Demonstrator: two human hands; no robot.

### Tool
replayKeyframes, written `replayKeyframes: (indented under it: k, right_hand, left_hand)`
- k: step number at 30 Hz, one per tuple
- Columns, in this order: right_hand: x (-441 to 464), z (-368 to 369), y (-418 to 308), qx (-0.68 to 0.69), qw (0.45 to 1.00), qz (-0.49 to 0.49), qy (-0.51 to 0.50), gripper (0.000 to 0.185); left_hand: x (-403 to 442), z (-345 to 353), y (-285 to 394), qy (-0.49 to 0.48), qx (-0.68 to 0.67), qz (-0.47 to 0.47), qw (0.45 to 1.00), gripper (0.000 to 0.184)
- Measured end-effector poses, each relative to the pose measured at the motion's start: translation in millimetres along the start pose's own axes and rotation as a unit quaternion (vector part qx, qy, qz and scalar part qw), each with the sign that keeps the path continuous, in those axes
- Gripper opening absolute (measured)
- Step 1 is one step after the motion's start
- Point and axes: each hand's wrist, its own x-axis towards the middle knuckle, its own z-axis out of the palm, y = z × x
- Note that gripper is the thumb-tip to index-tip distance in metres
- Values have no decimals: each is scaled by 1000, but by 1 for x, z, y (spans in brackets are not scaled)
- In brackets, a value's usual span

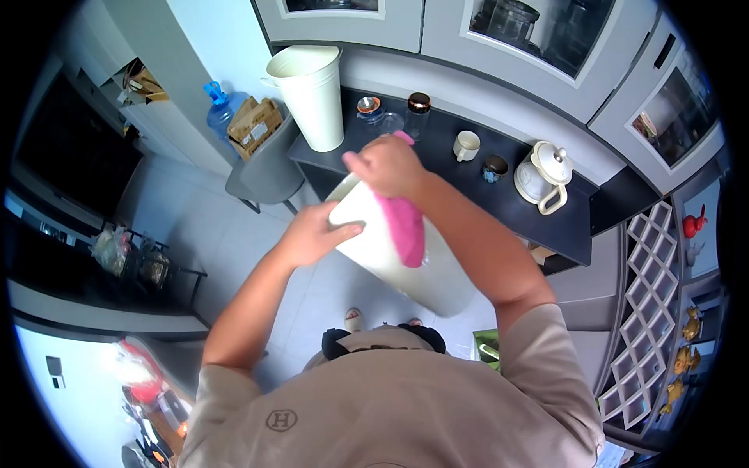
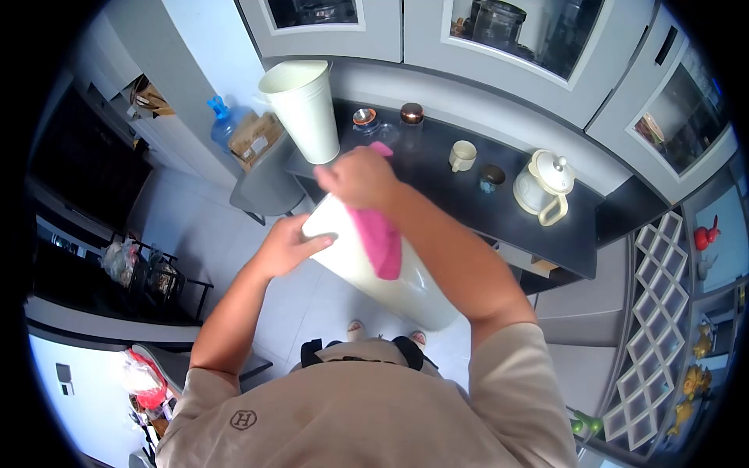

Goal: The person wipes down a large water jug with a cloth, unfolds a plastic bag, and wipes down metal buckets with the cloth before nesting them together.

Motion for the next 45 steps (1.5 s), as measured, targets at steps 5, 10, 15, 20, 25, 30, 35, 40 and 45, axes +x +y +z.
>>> replayKeyframes:
  k: [5,10,15,20,25,30,35,40,45]
  right_hand:
    - [0,14,-47,50,981,-124,139,22]
    - [-30,14,-50,39,983,-91,152,54]
    - [-84,18,31,35,984,139,104,45]
    - [-101,38,35,83,957,252,116,39]
    - [-47,31,-72,70,960,7,271,38]
    - [-81,2,-20,-54,980,97,165,33]
    - [-151,25,94,76,927,333,152,39]
    - [-113,51,35,95,930,262,240,35]
    - [-87,23,-17,73,976,122,162,33]
  left_hand:
    - [16,17,2,106,136,-105,979,36]
    - [9,14,-8,229,-75,-50,969,25]
    - [-18,12,-3,250,-113,-35,961,22]
    - [-19,-1,13,201,-39,-21,979,23]
    - [-12,27,-4,214,-96,-57,970,22]
    - [-24,28,2,261,-190,-25,946,22]
    - [-40,-5,13,236,-60,-3,970,19]
    - [-22,4,22,227,-53,7,973,22]
    - [-14,21,2,207,-114,-60,970,23]
